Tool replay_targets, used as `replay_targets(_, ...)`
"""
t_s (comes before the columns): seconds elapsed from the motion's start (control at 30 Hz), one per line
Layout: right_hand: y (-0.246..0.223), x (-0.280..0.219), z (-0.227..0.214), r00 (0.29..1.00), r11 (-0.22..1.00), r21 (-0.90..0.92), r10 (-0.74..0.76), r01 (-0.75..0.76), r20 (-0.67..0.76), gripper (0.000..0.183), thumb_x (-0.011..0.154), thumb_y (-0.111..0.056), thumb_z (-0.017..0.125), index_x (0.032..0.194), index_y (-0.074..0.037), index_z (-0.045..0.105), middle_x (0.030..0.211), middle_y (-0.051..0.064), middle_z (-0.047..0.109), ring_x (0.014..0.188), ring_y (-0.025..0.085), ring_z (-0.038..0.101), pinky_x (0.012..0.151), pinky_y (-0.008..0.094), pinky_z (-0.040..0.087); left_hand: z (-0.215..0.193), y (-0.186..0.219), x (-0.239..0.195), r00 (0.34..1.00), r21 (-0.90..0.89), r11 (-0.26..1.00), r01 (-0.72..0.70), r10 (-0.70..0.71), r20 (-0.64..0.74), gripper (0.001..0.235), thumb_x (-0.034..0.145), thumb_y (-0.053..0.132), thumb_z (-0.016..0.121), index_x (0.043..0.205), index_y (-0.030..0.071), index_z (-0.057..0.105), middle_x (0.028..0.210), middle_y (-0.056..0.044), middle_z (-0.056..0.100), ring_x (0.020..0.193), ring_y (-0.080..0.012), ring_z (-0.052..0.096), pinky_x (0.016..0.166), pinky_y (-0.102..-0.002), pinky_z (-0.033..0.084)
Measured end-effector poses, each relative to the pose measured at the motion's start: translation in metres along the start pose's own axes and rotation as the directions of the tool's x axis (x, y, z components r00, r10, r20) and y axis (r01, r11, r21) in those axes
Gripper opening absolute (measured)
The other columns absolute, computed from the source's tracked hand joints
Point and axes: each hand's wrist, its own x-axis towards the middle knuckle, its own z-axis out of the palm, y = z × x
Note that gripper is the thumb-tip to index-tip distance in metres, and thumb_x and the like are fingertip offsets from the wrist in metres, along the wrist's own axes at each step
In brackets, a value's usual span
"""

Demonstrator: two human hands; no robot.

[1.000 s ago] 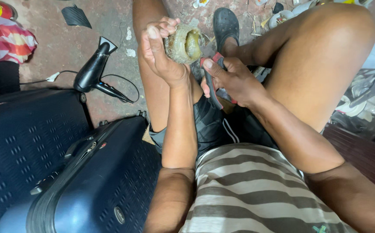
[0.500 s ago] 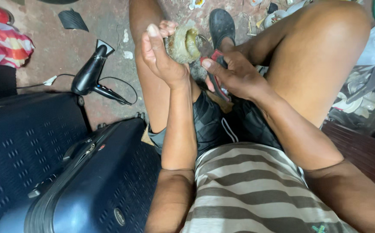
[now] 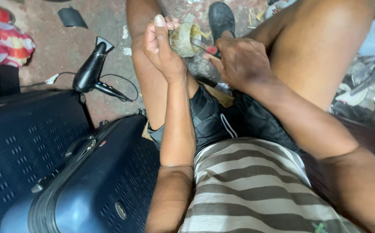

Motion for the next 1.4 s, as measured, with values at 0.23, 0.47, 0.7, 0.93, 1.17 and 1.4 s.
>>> replay_targets(0.23,0.002,-0.004,-0.020,0.872,0.664,0.660,-0.026,-0.351,0.489,0.041,0.103,-0.040,0.054,0.111,-0.002,0.067,0.077,0.011,0.076,0.073,0.017,0.072,0.076,0.035,0.056,-0.007,0.007,0.008,0.988,-0.246,0.962,0.119,-0.138,-0.063,0.033,0.108,0.030,0.059,0.089,0.002,0.058,0.088,-0.013,0.062,0.089,-0.0248,0.061,0.089,-0.039,0.051)
replay_targets(0.47,-0.003,-0.010,-0.004,0.775,0.234,0.778,-0.125,-0.584,0.619,0.048,0.103,-0.037,0.051,0.110,0.008,0.067,0.110,0.020,0.077,0.083,0.012,0.074,0.061,0.025,0.057,-0.013,0.004,0.016,0.975,-0.496,0.839,0.222,-0.198,0.101,0.033,0.109,0.034,0.055,0.093,0.005,0.055,0.092,-0.009,0.058,0.099,-0.0259,0.058,0.103,-0.050,0.052)
replay_targets(0.7,0.004,-0.007,0.006,0.786,-0.094,0.792,-0.236,-0.604,0.571,0.039,0.108,-0.032,0.046,0.113,0.002,0.062,0.112,0.029,0.074,0.053,0.006,0.056,0.039,0.016,0.032,-0.007,0.003,0.012,0.960,-0.528,0.810,0.254,-0.143,0.242,0.031,0.110,0.034,0.055,0.096,0.007,0.051,0.096,-0.008,0.054,0.103,-0.0251,0.056,0.107,-0.050,0.052)
replay_targets(0.93,-0.005,-0.006,0.003,0.752,-0.089,0.750,-0.177,-0.655,0.635,0.044,0.110,-0.035,0.042,0.090,0.000,0.061,0.091,0.025,0.074,0.038,0.003,0.037,0.034,0.018,0.027,-0.007,0.006,0.009,0.932,-0.567,0.756,0.326,-0.158,0.326,0.031,0.113,0.034,0.051,0.097,0.007,0.053,0.097,-0.008,0.052,0.102,-0.0231,0.055,0.107,-0.047,0.052)
replay_targets(1.17,-0.016,-0.003,-0.006,0.762,0.226,0.741,0.005,-0.632,0.648,0.050,0.107,-0.042,0.045,0.080,-0.004,0.062,0.068,0.010,0.069,0.037,0.003,0.036,0.033,0.020,0.026,0.000,0.007,0.001,0.939,-0.613,0.711,0.344,-0.246,0.241,0.033,0.112,0.035,0.050,0.094,0.008,0.053,0.095,-0.007,0.054,0.102,-0.0233,0.056,0.104,-0.046,0.052)
replay_targets(1.4,-0.010,-0.008,0.001,0.915,0.589,0.706,0.175,-0.394,0.364,0.046,0.105,-0.045,0.056,0.087,-0.003,0.066,0.065,0.004,0.068,0.049,0.012,0.060,0.049,0.029,0.048,0.005,0.015,0.001,0.994,-0.323,0.941,0.099,-0.075,0.085,0.032,0.112,0.029,0.053,0.092,0.004,0.054,0.091,-0.010,0.056,0.098,-0.0258,0.057,0.096,-0.044,0.052)
